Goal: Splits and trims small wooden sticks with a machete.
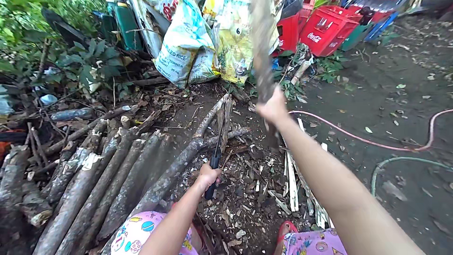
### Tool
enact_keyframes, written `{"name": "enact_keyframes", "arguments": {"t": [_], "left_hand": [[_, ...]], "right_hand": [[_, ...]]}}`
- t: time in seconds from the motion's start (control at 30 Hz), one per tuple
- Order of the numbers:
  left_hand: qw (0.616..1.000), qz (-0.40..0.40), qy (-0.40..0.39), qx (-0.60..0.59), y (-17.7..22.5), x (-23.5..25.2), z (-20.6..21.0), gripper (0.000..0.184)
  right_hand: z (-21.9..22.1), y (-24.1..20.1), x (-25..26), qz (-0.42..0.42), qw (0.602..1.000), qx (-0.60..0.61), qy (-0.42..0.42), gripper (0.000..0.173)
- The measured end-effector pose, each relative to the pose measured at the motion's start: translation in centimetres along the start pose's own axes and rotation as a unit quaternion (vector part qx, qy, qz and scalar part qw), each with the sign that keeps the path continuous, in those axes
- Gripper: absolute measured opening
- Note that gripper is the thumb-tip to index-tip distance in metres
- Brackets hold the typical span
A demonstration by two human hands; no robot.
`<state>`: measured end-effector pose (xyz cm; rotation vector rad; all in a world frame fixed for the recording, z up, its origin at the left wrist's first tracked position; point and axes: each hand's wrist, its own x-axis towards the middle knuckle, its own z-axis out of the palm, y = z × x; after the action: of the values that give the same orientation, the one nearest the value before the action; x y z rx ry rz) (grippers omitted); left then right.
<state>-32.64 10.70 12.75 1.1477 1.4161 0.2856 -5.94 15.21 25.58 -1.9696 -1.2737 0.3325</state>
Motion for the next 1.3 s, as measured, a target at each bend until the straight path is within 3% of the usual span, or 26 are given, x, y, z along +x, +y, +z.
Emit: {"name": "enact_keyframes", "arguments": {"t": [0.03, 0.1, 0.2, 0.3, 0.43, 0.57, 0.63, 0.67, 0.73, 0.8, 0.87, 1.03, 1.17, 1.3], "left_hand": [[1.000, -0.007, -0.001, 0.003, 0.0, 0.3, 0.0, 0.038], [0.999, -0.028, -0.009, 0.014, -0.1, 1.0, -0.1, 0.036], [0.998, -0.047, -0.002, 0.036, -1.2, 2.5, -0.2, 0.040], [0.998, -0.053, 0.015, 0.028, -1.9, 3.2, 0.2, 0.038], [0.997, -0.065, 0.012, 0.039, -2.9, 3.6, 0.1, 0.035], [0.996, -0.069, 0.017, 0.051, -2.9, 3.8, 0.1, 0.037], [0.996, -0.065, 0.018, 0.054, -3.1, 4.0, 0.3, 0.036], [0.996, -0.065, 0.018, 0.056, -3.1, 4.1, 0.3, 0.036], [0.995, -0.075, 0.015, 0.057, -3.1, 4.4, 0.1, 0.038], [0.993, -0.102, 0.008, 0.056, -3.7, 4.9, -0.1, 0.039], [0.991, -0.121, 0.008, 0.051, -4.8, 5.2, -0.5, 0.040], [0.991, -0.133, 0.018, 0.032, -5.0, 5.4, -0.7, 0.035], [0.991, -0.127, 0.018, 0.031, -5.7, 6.6, 0.2, 0.033], [0.991, -0.121, 0.016, 0.063, -6.1, 7.6, 0.9, 0.035]], "right_hand": [[2.2, 2.6, -0.7, 0.039, 0.991, -0.091, -0.094, 0.080], [5.6, 5.5, -1.5, 0.116, 0.936, -0.218, -0.251, 0.071], [7.7, 5.9, -2.6, 0.155, 0.922, -0.200, -0.293, 0.068], [6.5, 4.7, -2.0, 0.149, 0.946, -0.101, -0.268, 0.060], [2.2, 2.2, 0.1, 0.061, 0.991, 0.038, -0.114, 0.062], [-1.4, -2.2, 1.9, -0.056, 0.981, 0.168, 0.078, 0.076], [0.4, -1.0, 1.2, -0.059, 0.979, 0.168, 0.099, 0.079], [2.3, 0.8, 0.3, -0.031, 0.989, 0.128, 0.064, 0.081], [7.1, 5.7, -1.9, 0.069, 0.989, -0.047, -0.118, 0.082], [10.7, 8.4, -3.0, 0.150, 0.918, -0.205, -0.304, 0.076], [12.4, 8.8, -4.0, 0.171, 0.894, -0.227, -0.348, 0.071], [10.8, 6.6, -3.5, 0.173, 0.931, -0.077, -0.311, 0.063], [6.9, 4.8, -1.1, 0.097, 0.984, 0.045, -0.144, 0.064], [5.6, 2.5, -0.4, 0.051, 0.991, 0.124, 0.003, 0.077]]}}
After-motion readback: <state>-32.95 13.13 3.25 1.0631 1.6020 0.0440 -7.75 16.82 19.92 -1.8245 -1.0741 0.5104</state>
